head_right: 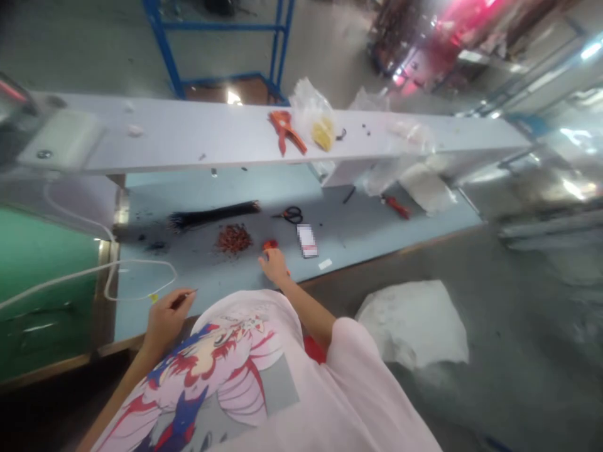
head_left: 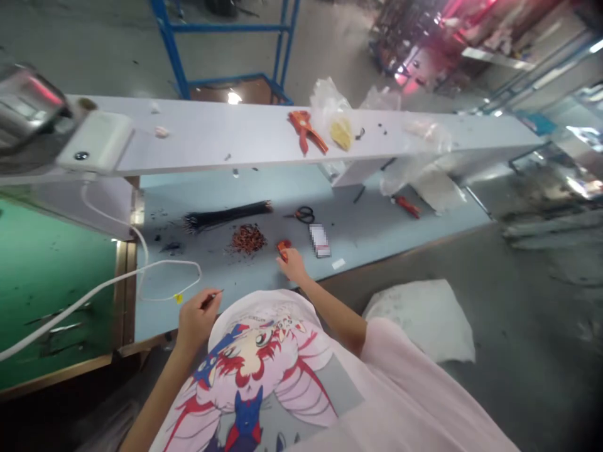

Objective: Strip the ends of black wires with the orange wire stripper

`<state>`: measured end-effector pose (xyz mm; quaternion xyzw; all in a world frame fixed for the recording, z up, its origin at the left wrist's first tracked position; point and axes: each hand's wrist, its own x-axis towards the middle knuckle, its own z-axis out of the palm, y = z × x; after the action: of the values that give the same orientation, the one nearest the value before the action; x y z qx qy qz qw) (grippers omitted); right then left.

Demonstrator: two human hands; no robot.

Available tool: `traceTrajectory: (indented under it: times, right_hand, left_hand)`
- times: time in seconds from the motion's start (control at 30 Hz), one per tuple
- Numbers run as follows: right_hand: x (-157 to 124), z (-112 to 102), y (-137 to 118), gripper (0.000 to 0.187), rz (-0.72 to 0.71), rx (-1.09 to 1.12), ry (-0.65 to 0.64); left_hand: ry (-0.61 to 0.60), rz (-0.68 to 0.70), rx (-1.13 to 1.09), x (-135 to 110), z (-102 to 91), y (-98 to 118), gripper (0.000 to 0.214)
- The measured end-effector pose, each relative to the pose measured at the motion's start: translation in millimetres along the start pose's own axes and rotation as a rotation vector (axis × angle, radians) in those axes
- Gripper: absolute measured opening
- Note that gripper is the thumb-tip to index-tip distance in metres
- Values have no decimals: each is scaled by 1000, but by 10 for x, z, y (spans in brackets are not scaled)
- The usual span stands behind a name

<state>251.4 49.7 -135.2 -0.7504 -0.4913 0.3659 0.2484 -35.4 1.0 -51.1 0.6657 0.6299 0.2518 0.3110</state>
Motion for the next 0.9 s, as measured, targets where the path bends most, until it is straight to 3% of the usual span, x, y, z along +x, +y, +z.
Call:
traceTrajectory:
  times: [0.13,0.27,0.5,0.7,0.8,0.9]
  right_hand:
    - [-136,191,309,76,71,-185,27]
    - [-54,334,392,84,96,-307,-5]
    - [-55,276,414,76,173,-331,17]
    - [24,-28,372,48,267,-177,6]
    - [104,-186,249,29,265,-26,-66]
    - [13,-232,6,23,172,148,-218]
  left_hand:
    - [3,5,-6,-34,48,92,24]
    - [-44,63,-20,-23,161,247,23]
    - [-50,107,4,-6,193,294,23]
    - [-19,65,23,35,194,296,23]
    - [16,-17,-23,78,228,368,22]
    - [11,-80,-157,87,276,447,20]
